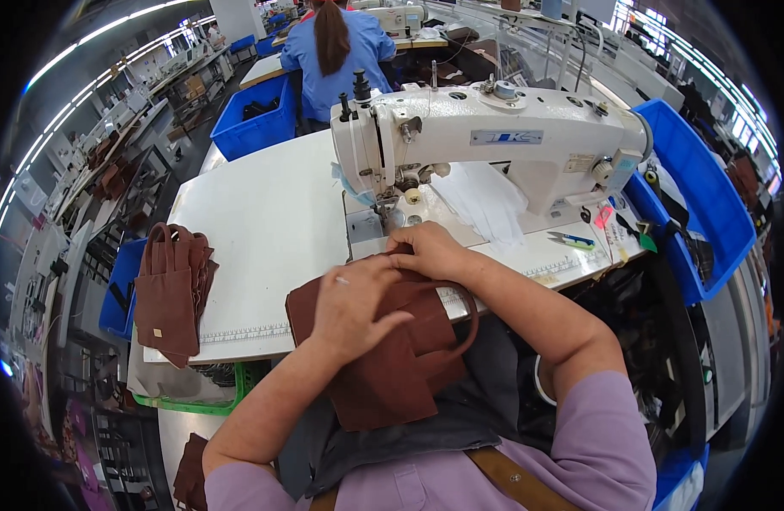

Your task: Sewing pieces of leather handbags together using a sewing machine.

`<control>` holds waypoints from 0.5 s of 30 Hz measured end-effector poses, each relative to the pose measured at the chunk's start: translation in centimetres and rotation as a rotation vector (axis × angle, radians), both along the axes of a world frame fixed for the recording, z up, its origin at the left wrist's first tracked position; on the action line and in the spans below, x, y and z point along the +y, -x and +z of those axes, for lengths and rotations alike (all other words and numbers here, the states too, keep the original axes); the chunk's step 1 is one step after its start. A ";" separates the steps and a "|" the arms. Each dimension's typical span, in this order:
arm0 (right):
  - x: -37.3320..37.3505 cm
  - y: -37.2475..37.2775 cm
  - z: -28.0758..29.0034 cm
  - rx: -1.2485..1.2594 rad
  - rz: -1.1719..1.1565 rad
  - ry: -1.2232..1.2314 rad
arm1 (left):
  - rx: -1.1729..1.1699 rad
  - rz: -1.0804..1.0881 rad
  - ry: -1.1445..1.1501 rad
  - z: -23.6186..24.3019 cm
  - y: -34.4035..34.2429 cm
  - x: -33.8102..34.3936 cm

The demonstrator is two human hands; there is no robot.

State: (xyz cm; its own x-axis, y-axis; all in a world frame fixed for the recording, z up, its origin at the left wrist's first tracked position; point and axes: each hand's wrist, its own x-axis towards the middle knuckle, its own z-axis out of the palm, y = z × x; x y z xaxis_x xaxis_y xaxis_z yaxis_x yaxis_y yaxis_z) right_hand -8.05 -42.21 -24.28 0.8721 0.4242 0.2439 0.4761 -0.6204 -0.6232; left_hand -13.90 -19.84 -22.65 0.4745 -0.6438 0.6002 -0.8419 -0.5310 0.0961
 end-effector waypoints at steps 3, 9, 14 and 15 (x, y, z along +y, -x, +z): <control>1.1 0.3 1.4 -0.029 0.014 0.098 | 0.113 0.220 0.021 -1.0 -1.7 3.0; 3.6 -0.5 0.5 -0.194 0.125 0.075 | 0.230 0.258 -0.028 -0.5 -2.3 1.9; 2.6 -0.9 0.5 0.020 0.159 -0.133 | 0.294 0.331 -0.063 0.4 -3.1 2.5; 2.5 -1.0 0.4 0.029 0.163 -0.134 | 0.269 0.303 -0.015 0.7 -3.5 2.7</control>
